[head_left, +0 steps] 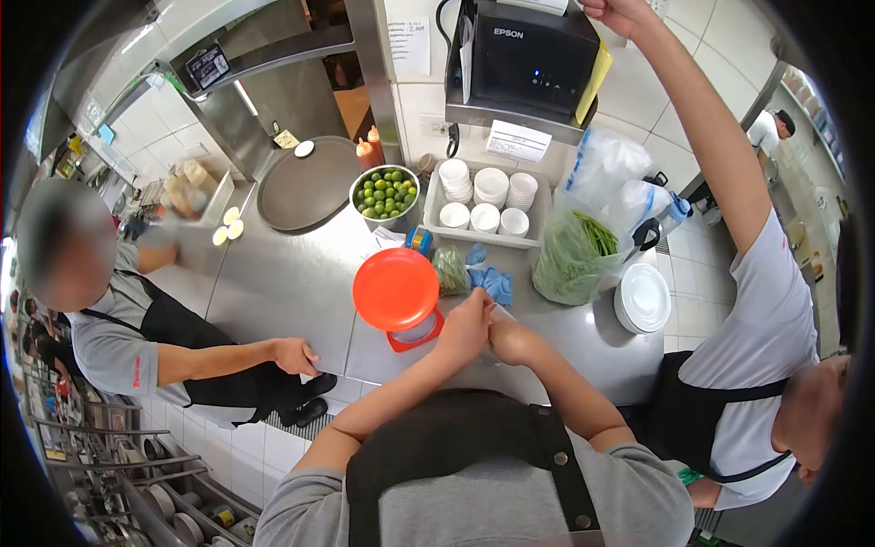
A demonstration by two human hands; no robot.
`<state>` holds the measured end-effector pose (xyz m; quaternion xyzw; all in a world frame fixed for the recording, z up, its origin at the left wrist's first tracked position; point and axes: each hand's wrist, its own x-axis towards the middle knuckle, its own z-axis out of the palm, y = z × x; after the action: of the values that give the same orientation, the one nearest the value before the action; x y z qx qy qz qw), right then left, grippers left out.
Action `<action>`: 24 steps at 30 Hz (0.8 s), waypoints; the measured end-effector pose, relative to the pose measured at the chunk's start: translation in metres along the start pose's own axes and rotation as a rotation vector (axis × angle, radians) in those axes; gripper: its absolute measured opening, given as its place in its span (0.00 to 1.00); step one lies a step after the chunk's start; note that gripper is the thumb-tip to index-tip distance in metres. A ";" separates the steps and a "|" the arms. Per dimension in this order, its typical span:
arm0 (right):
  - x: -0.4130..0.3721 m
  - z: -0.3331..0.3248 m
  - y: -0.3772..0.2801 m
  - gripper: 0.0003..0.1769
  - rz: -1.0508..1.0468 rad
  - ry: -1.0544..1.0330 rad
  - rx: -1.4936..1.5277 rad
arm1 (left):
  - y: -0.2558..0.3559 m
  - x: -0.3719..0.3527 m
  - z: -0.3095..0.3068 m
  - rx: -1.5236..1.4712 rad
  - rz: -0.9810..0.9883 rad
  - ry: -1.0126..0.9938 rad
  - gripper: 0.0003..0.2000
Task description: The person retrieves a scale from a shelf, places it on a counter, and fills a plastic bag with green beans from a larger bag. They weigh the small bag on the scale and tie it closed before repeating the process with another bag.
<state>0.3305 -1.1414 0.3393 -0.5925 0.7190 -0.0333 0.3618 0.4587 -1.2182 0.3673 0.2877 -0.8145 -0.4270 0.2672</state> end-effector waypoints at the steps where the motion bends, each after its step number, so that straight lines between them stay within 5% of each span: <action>1: -0.009 -0.010 -0.001 0.15 -0.069 0.039 -0.026 | 0.004 0.003 -0.005 -0.039 0.023 0.021 0.07; 3: -0.033 -0.022 0.001 0.14 -0.207 0.105 -0.068 | 0.016 0.000 -0.013 -0.116 0.056 0.056 0.07; 6: -0.070 -0.070 -0.019 0.14 -0.079 0.044 0.034 | 0.029 0.005 -0.027 -0.144 0.082 0.073 0.05; 9: -0.107 -0.111 -0.039 0.11 -0.294 0.197 0.326 | 0.041 0.017 -0.050 -0.148 0.153 0.170 0.04; 15: -0.127 -0.126 -0.066 0.12 -0.678 0.766 0.404 | 0.091 0.017 -0.110 -0.352 0.103 0.322 0.02; 24: -0.107 -0.145 -0.087 0.14 -0.717 1.012 0.576 | 0.086 0.022 -0.150 -0.461 0.217 0.530 0.04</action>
<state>0.3250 -1.1289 0.5387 -0.5856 0.5212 -0.6141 0.0911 0.5247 -1.2746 0.5185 0.2327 -0.6251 -0.4790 0.5706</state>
